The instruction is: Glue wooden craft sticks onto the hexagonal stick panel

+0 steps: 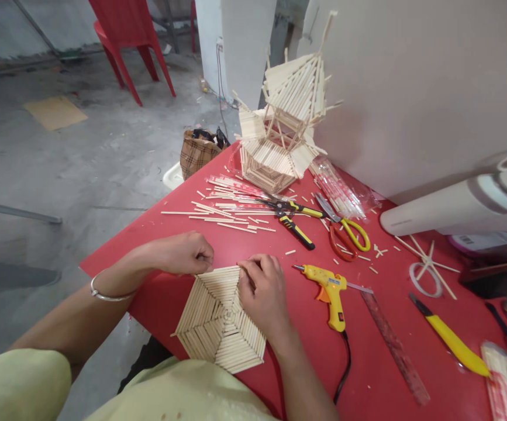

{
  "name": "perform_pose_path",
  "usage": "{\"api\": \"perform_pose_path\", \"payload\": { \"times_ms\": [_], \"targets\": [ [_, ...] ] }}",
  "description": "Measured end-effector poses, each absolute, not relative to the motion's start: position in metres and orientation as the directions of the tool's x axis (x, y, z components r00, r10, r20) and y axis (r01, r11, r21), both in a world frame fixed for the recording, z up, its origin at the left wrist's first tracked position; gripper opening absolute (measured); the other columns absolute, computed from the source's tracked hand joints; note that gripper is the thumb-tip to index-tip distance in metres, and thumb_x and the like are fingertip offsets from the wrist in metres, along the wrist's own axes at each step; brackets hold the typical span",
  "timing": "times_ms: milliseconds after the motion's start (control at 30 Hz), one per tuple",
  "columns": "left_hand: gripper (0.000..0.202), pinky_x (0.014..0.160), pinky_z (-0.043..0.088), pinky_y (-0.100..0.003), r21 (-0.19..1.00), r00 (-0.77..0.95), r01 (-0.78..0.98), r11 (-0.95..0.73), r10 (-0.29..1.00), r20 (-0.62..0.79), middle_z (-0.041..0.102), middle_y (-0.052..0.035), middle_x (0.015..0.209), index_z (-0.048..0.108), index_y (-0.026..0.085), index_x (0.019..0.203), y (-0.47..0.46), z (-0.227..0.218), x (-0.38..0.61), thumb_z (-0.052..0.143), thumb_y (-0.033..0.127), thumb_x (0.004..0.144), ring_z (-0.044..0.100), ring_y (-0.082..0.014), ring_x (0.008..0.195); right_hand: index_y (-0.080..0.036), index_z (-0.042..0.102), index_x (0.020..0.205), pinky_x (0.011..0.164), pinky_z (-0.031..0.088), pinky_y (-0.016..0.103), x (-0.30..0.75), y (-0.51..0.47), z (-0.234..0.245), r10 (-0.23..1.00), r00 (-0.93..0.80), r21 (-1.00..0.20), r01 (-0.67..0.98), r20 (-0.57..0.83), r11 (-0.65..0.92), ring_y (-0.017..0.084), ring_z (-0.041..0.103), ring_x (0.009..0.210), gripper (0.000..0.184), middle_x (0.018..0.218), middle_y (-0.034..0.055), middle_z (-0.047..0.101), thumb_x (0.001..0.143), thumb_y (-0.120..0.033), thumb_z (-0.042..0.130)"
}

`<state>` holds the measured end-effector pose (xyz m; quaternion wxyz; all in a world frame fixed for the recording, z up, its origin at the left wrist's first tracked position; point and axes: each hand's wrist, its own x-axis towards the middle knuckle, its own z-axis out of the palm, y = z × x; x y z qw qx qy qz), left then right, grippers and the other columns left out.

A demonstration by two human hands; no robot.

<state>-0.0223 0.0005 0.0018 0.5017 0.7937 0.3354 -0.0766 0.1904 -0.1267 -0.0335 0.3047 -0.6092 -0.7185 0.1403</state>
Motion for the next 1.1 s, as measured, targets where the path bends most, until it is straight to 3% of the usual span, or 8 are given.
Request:
{"api": "perform_pose_path", "payload": {
  "times_ms": [1100],
  "targets": [
    [0.011,0.045,0.035,-0.024,0.725,0.721,0.656,-0.209,0.456,-0.522,0.053,0.0010,0.049,0.055,0.018,0.055,-0.001,0.012,-0.020,0.052,0.020,0.065,0.052,-0.0131,0.041,-0.023,0.071,0.106,0.086,0.048,0.040,0.190,-0.126,-0.033,0.960,-0.073,-0.577,0.786,0.269,0.221,0.022,0.055,0.096,0.020,0.100,0.0076,0.062,0.095,-0.022,0.053]
  ]
}}
